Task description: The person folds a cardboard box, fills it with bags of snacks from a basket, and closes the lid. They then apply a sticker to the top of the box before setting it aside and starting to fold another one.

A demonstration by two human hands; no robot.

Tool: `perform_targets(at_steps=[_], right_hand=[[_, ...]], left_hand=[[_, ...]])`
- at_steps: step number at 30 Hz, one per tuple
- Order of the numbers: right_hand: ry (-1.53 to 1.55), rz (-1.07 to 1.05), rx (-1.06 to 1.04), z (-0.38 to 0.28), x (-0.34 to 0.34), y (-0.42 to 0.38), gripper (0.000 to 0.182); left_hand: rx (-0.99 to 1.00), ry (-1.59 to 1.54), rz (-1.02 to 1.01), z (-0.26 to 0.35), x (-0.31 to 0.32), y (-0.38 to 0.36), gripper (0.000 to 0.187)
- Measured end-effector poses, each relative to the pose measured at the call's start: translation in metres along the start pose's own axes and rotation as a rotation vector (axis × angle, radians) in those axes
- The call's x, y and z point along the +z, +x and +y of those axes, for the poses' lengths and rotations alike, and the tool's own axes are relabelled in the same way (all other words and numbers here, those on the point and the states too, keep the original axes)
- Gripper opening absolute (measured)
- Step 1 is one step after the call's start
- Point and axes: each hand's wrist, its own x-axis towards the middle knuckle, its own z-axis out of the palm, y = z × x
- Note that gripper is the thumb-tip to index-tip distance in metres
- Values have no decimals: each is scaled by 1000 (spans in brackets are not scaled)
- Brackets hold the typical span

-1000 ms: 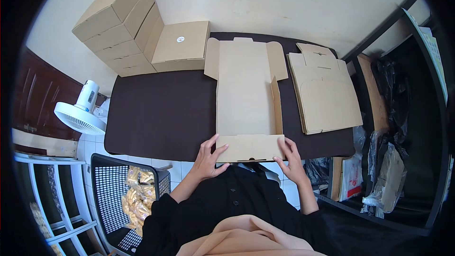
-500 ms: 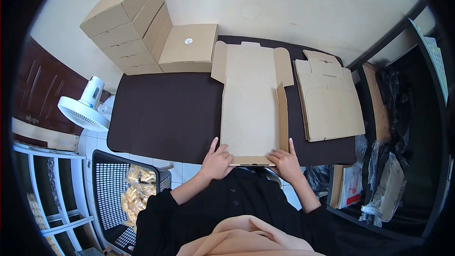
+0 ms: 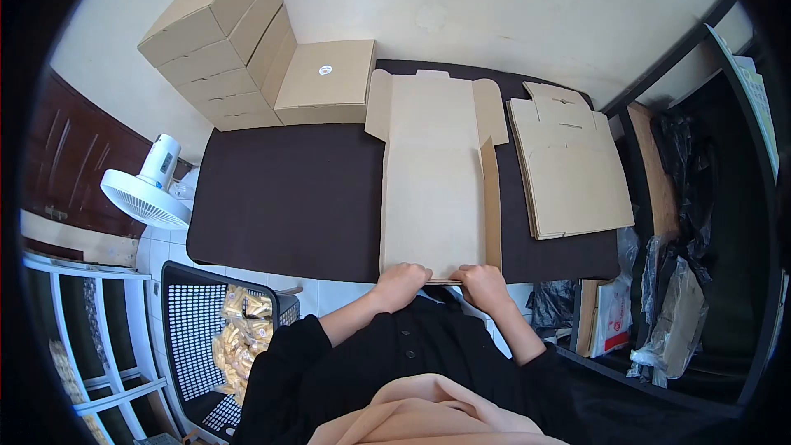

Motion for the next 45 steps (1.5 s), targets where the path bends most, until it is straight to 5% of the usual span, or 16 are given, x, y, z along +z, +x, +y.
perform_targets(at_steps=[2, 8, 11, 13, 14, 16, 19, 21, 23, 25, 37, 45], right_hand=[[-7, 19, -1, 3, 1, 1, 14], [15, 40, 9, -1, 2, 1, 17], [52, 22, -52, 4, -4, 1, 19], [73, 26, -154, 5, -19, 2, 22], [123, 266, -141, 6, -30, 1, 30], [209, 592, -38, 11, -45, 3, 43], [291, 748, 126, 36, -35, 15, 57], [685, 718, 360, 53, -18, 24, 66], [1137, 642, 356, 68, 11, 38, 68], [1322, 536, 336, 62, 8, 44, 63], [1295, 550, 275, 71, -25, 59, 57], [1299, 484, 332, 83, -6, 66, 51]], left_hand=[[-39, -33, -112, 0, -2, 1, 13], [55, -83, 72, -2, 2, -2, 13], [-33, -80, -61, 3, -10, 0, 14], [144, -195, 156, 10, -29, -5, 25], [141, -192, 162, 10, -33, -6, 25], [4, -130, 606, 8, -36, -11, 49], [-243, -352, 878, -15, -21, 2, 65], [-332, -463, 792, -38, 0, 7, 73], [-403, -968, 608, -51, 9, 12, 77], [-381, -956, 613, -59, 16, 14, 74], [-347, -970, 725, -45, -4, 36, 67], [-499, -1162, 722, -53, 10, 43, 53]])
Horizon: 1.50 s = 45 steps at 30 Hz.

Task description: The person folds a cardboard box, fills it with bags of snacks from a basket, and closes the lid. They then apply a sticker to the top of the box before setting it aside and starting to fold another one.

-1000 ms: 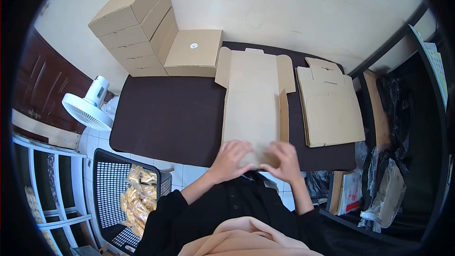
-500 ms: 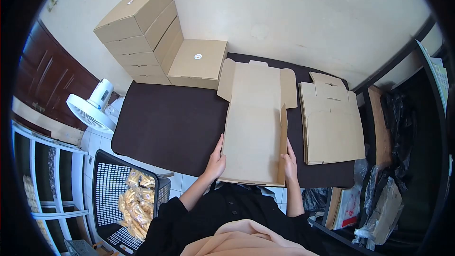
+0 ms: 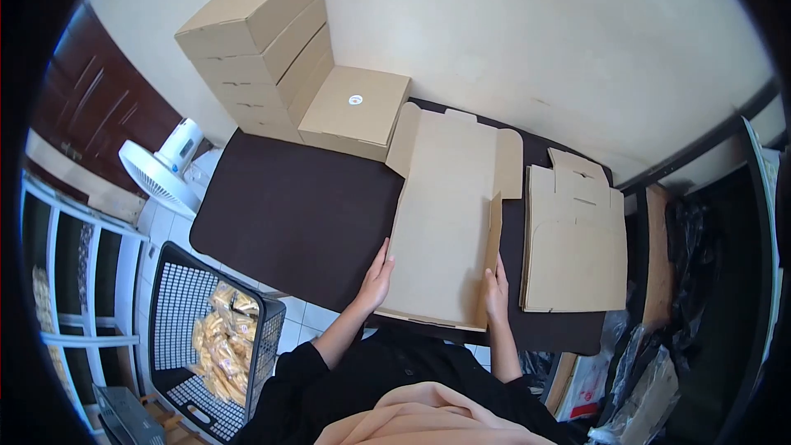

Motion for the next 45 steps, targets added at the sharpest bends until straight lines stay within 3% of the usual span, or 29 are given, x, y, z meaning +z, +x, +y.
perform_targets(at_steps=[2, 4, 5, 7, 10, 14, 16, 20, 22, 24, 25, 26, 31, 41, 43, 45], right_hand=[[-618, 98, -141, -2, 2, 2, 53], [-1028, 253, -362, -18, 14, -7, 60], [-1113, 228, -472, -35, 20, -9, 58], [-1166, 104, -504, -48, 37, -14, 54], [-1147, -67, -539, -58, 75, -30, 43], [-974, -274, -707, -67, 150, -65, 38], [-915, -355, -777, -64, 187, -83, 37], [-852, -540, -835, -41, 246, -120, 36], [-841, -639, -860, -21, 268, -137, 35], [-843, -804, -859, 3, 288, -150, 40], [-845, -791, -853, 14, 298, -157, 40], [-859, -914, -880, 25, 308, -163, 44], [-1063, -1324, -901, 47, 338, -187, 52], [-1137, -1257, -822, 64, 344, -195, 50], [-1109, -1225, -832, 61, 342, -197, 48], [-1107, -1220, -824, 62, 341, -198, 49]], left_hand=[[-20, -24, 37, 4, 1, -7, 54], [-38, -44, 71, 0, -6, -12, 55], [-31, -75, 87, -8, -13, -17, 54], [-44, -202, 141, -1, -25, -34, 51], [128, -209, 301, 7, -75, -57, 43], [231, 40, 821, 6, -177, -102, 35], [259, 125, 1093, -30, -243, -130, 31], [208, 158, 1257, -134, -356, -196, 31], [-182, 277, 1218, -190, -394, -234, 39], [-609, 626, 1123, -214, -403, -259, 52], [-713, 665, 1114, -258, -408, -275, 55], [-816, 705, 1103, -295, -416, -281, 59], [-764, 734, 782, -315, -393, -285, 59], [-652, 678, 210, -322, -348, -259, 60], [-842, 732, -33, -302, -351, -253, 51], [-857, 784, -65, -299, -353, -257, 56]])
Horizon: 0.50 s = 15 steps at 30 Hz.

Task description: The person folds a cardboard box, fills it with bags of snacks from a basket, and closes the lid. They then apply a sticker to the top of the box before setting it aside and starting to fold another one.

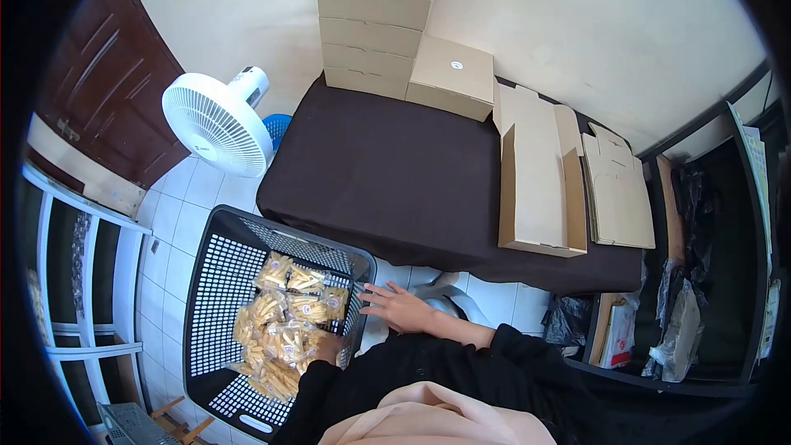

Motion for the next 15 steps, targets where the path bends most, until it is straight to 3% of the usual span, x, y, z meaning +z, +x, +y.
perform_targets(at_steps=[2, 5, 8, 10, 12, 14, 15], right_hand=[[4, 2, 2, 0, 1, -3, 50], [4, 35, 7, 2, 5, -5, 51], [13, 56, 20, 4, 6, -10, 53], [-8, 58, 24, 7, 3, -12, 51], [-1, 51, 18, 14, 1, -14, 49], [7, 38, 3, 22, -5, -17, 48], [23, 58, -5, 25, -7, -20, 46]], left_hand=[[-12, 57, -8, -4, -2, -7, 60], [238, -71, -114, -15, -17, -36, 61], [236, -24, -22, 12, -33, -70, 55], [153, -14, 58, -33, 17, -11, 46], [69, -19, 148, -71, 28, 36, 36], [357, 316, 132, -87, 32, 46, 29], [349, 308, 142, -73, 39, 3, 29]])
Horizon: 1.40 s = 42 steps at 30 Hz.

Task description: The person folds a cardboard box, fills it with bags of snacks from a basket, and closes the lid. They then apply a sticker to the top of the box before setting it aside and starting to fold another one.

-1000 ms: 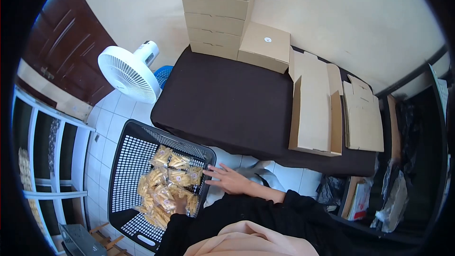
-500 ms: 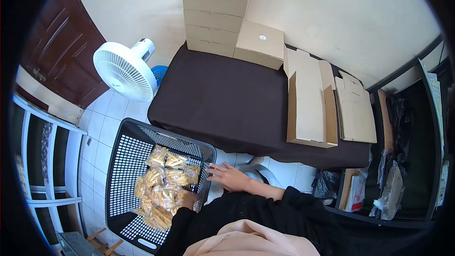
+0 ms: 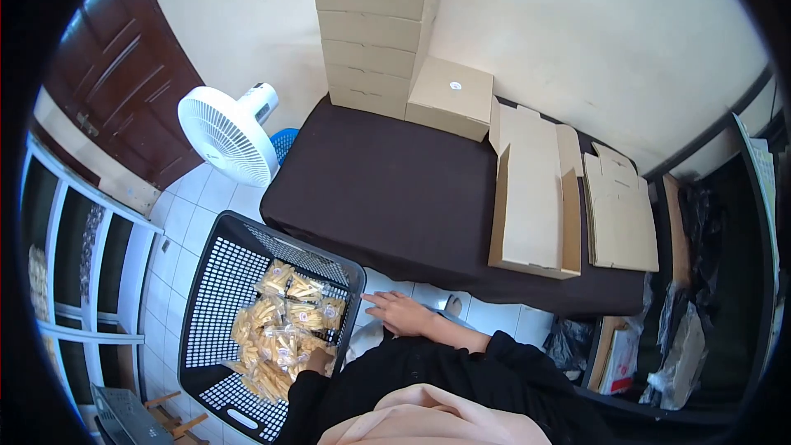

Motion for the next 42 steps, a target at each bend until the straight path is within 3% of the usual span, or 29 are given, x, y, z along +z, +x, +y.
perform_targets(at_steps=[2, 3, 6, 10, 12, 13, 15, 16, 18, 20, 21, 23, 26, 28, 32, 35, 37, 41, 42], right_hand=[[12, 18, -20, 7, -6, -6, 45], [37, 38, -23, 9, -10, -10, 43], [70, 69, -28, 22, -19, -20, 40], [220, 122, 7, 39, -30, -33, 38], [261, 141, 1, 46, -36, -36, 38], [317, 128, 23, 46, -42, -38, 37], [374, 113, 34, 47, -51, -39, 37], [474, 167, -5, 46, -55, -40, 39], [582, 219, -46, 41, -65, -42, 41], [876, 208, 54, 34, -81, -44, 51], [880, 206, 51, 33, -82, -45, 51], [1418, 432, 20, 32, -85, -45, 55], [1610, 601, 145, 48, -103, -53, 54], [1577, 858, 238, 47, -127, -61, 43], [1464, 966, 253, 69, -146, -92, 36], [1365, 838, 301, 71, -154, -111, 34], [1362, 838, 289, 75, -150, -115, 35], [1353, 913, 268, 82, -137, -115, 41], [1354, 914, 269, 79, -140, -116, 41]], left_hand=[[-304, -606, 13, 71, -97, -51, 25], [-218, -978, 124, 63, -93, -58, 25], [-488, -1015, -79, 53, -118, -32, 23], [-351, -1295, 166, 32, -161, -57, 24], [-171, -1501, 423, 40, -188, -87, 30], [-175, -1507, 439, 60, -210, -106, 30], [72, -1649, 688, 119, -258, -139, 36], [68, -1648, 698, 143, -274, -148, 36], [289, -1651, 797, 187, -295, -154, 42], [378, -1619, 824, 232, -303, -137, 40], [438, -1652, 776, 256, -306, -124, 41], [563, -1754, 627, 303, -301, -92, 41], [685, -1761, 330, 373, -286, -51, 42], [748, -1819, 251, 417, -276, -39, 42], [829, -1832, 171, 456, -274, -34, 41], [800, -1864, 184, 463, -268, -28, 41], [684, -1628, 371, 465, -261, -22, 46], [704, -1600, 499, 477, -254, -19, 45], [799, -1385, 756, 480, -254, -20, 40]])
